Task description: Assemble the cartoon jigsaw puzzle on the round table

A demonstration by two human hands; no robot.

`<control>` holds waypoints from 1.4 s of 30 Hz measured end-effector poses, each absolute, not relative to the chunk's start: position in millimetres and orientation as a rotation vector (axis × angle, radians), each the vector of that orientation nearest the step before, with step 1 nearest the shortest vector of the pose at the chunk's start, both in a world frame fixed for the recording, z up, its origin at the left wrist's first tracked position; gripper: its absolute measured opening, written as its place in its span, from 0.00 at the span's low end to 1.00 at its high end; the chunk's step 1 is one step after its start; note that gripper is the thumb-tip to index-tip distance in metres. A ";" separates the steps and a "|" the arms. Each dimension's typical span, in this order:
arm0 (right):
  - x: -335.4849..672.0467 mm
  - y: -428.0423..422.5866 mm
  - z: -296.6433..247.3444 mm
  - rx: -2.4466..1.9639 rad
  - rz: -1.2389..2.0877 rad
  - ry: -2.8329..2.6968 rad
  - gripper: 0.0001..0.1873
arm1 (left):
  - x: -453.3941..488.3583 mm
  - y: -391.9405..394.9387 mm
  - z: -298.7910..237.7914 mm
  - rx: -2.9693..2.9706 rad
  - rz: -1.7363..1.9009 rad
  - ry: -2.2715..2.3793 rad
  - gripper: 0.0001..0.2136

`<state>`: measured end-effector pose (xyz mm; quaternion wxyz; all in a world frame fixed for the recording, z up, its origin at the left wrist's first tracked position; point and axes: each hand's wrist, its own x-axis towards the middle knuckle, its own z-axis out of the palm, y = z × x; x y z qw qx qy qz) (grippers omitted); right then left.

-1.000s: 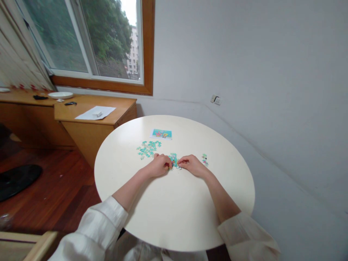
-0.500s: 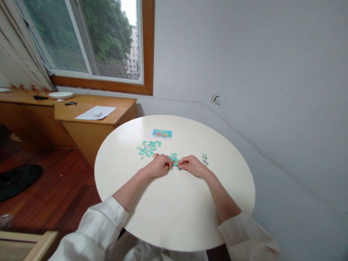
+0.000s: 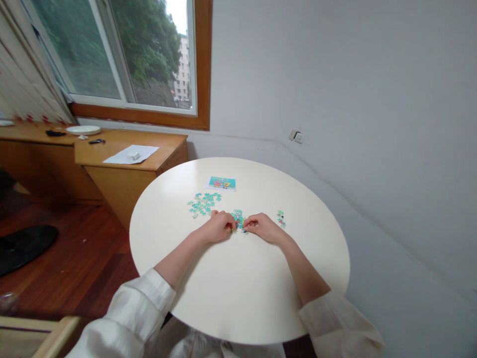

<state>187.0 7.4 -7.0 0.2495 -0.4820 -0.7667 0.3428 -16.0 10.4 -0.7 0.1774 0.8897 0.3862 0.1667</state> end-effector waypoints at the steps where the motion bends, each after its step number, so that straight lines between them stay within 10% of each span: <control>1: 186.3 7.3 -7.5 -1.308 0.932 -2.088 0.09 | -16.0 10.7 -1.1 2.517 0.472 1.092 0.15; 42: 171.6 7.8 -14.8 -1.291 0.948 -1.914 0.08 | -14.8 9.9 1.3 2.444 0.497 1.135 0.14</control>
